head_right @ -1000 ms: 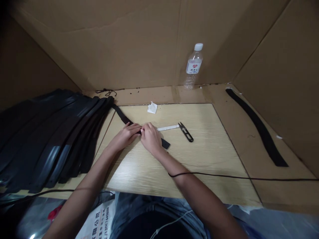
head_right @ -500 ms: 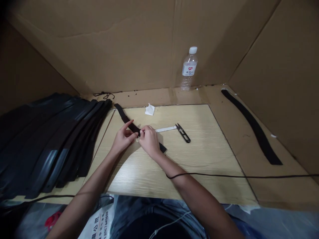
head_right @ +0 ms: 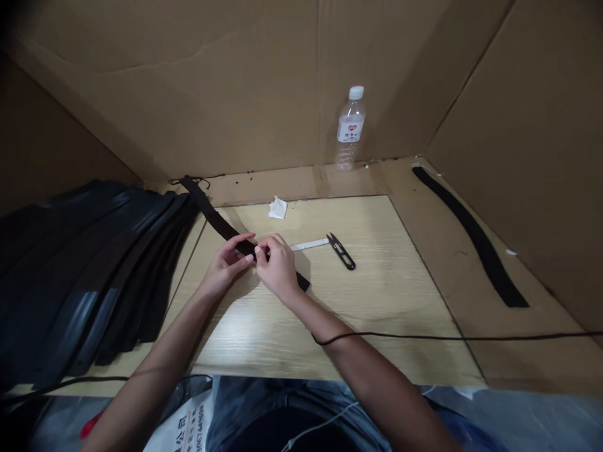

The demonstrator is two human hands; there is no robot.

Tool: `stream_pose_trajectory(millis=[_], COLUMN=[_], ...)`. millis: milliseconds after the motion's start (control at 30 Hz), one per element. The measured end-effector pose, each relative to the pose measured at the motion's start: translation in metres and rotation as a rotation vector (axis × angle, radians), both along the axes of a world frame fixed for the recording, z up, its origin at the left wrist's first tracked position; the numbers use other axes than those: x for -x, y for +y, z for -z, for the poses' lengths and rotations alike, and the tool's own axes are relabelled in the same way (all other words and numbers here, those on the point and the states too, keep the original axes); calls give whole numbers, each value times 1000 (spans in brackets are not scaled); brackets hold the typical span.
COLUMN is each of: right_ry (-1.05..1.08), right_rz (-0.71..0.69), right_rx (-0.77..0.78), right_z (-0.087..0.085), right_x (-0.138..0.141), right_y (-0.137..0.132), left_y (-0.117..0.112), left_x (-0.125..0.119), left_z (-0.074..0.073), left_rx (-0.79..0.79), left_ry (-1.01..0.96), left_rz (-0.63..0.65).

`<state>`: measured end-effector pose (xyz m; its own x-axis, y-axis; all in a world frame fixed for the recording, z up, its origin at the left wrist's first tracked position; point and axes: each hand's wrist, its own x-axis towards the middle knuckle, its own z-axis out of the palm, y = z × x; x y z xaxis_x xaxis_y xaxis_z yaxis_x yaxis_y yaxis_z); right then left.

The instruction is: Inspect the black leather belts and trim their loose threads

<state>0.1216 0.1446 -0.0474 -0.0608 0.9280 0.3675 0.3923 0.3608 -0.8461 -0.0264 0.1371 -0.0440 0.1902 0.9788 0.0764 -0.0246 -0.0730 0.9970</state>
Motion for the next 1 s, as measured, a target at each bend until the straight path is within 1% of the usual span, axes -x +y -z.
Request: stream_pose_trajectory(millis=[167,333,433,567,633,733,833,867,933,1000], right_ry=[152,177,179,141,49,-185,-294,-340,-501,-637], right_rz=[-14,-13,-15,-86,-113,-101,-112,-118,-133,-145], right_rx=[20,-16,-24,-5,16,44,55,49,24,16], right_z=[-3,-4,-4,-5,-7,-11,-13,-13,-13,-11], right_x=[0,0,1,-5,-14,-37,-65,-73,-87,-97], right_y=[-1,-5,-6,-2,6,19,29,31,33,33], left_y=[-6,-9,-9,-8,-9,-9,-10,-10,-10,-9], left_x=[-3,-3,-2,-2,-3,-3,-1,0,1,2], left_z=[-5,-5,-4,-5,-7,-11,-15,-16,-17,-18], left_rx=[-62,-47,-59,-56,-54,-42,-19,-13,-7,-9], left_ry=[42,43,19,-16,-59,-116,-138,-146,-158,-161], left_rz=[-20,6,-14,-44,-48,-48,-63,-71,-88,-99])
